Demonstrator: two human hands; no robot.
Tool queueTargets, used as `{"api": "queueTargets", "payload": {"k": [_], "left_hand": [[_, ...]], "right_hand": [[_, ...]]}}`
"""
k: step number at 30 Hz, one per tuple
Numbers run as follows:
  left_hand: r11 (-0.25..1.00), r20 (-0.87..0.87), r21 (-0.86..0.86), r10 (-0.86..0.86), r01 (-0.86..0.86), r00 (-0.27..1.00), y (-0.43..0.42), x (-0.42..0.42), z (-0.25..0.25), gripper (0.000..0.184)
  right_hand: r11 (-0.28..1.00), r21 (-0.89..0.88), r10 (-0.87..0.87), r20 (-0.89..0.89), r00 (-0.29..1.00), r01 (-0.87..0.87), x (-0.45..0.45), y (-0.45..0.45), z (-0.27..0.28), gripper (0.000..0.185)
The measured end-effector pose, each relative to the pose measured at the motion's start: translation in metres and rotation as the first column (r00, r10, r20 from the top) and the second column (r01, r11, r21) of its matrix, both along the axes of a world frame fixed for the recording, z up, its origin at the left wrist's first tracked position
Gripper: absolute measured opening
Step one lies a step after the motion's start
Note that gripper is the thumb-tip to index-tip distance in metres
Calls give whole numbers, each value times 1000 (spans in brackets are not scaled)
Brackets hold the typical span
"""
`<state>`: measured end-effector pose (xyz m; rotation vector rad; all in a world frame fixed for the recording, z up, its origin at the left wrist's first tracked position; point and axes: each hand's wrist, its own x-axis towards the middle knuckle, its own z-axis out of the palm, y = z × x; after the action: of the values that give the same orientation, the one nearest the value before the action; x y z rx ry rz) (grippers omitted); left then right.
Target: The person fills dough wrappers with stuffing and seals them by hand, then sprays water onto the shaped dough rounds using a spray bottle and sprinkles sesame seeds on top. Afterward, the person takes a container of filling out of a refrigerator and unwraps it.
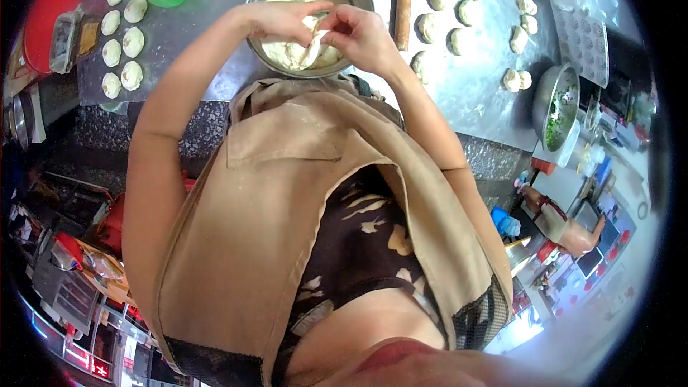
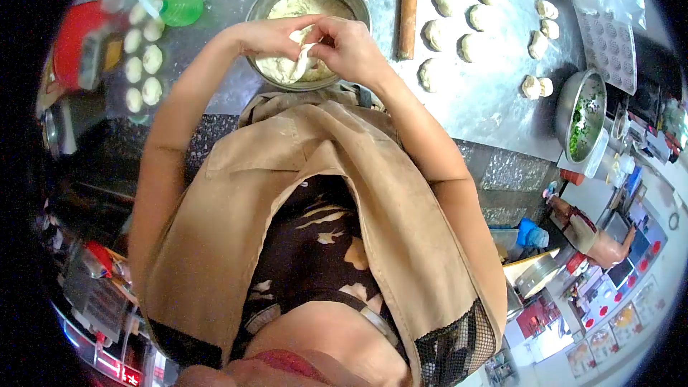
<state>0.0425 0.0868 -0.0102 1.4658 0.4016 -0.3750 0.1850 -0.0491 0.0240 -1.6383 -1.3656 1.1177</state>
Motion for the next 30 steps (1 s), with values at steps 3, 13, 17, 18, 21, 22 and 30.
{"api": "queueTargets", "payload": {"k": [3, 13, 17, 18, 21, 22, 30], "left_hand": [[995, 6, -79, 60, -59, 998, 13, -8, -1, 74], [906, 89, 290, 297, -310, 951, -9, -13, 1, 32], [874, 58, 439, 205, -209, 977, -11, -7, 4, 28], [874, 59, 439, 205, -210, 977, -11, -5, 4, 28], [779, 97, 611, 108, -145, 989, -11, 0, 6, 37], [820, 145, 525, 179, -229, 973, -11, 0, 11, 42], [592, 105, -517, 760, -618, 641, -55, -9, -1, 47]], "right_hand": [[986, 79, -148, 37, 988, 145, 5, -5, -15, 13], [962, 274, -74, 267, 961, -2, 4, -8, -28, 22], [896, 440, -201, 288, 937, 57, -8, -15, -16, 17], [896, 441, -200, 288, 936, 56, -8, -12, -17, 17], [927, 375, -134, 276, 952, 22, -7, -11, -20, 15], [927, 372, -152, 261, 953, 46, -5, -10, -20, 14], [815, 225, -432, -376, 819, 534, -9, -7, -32, 15]]}}
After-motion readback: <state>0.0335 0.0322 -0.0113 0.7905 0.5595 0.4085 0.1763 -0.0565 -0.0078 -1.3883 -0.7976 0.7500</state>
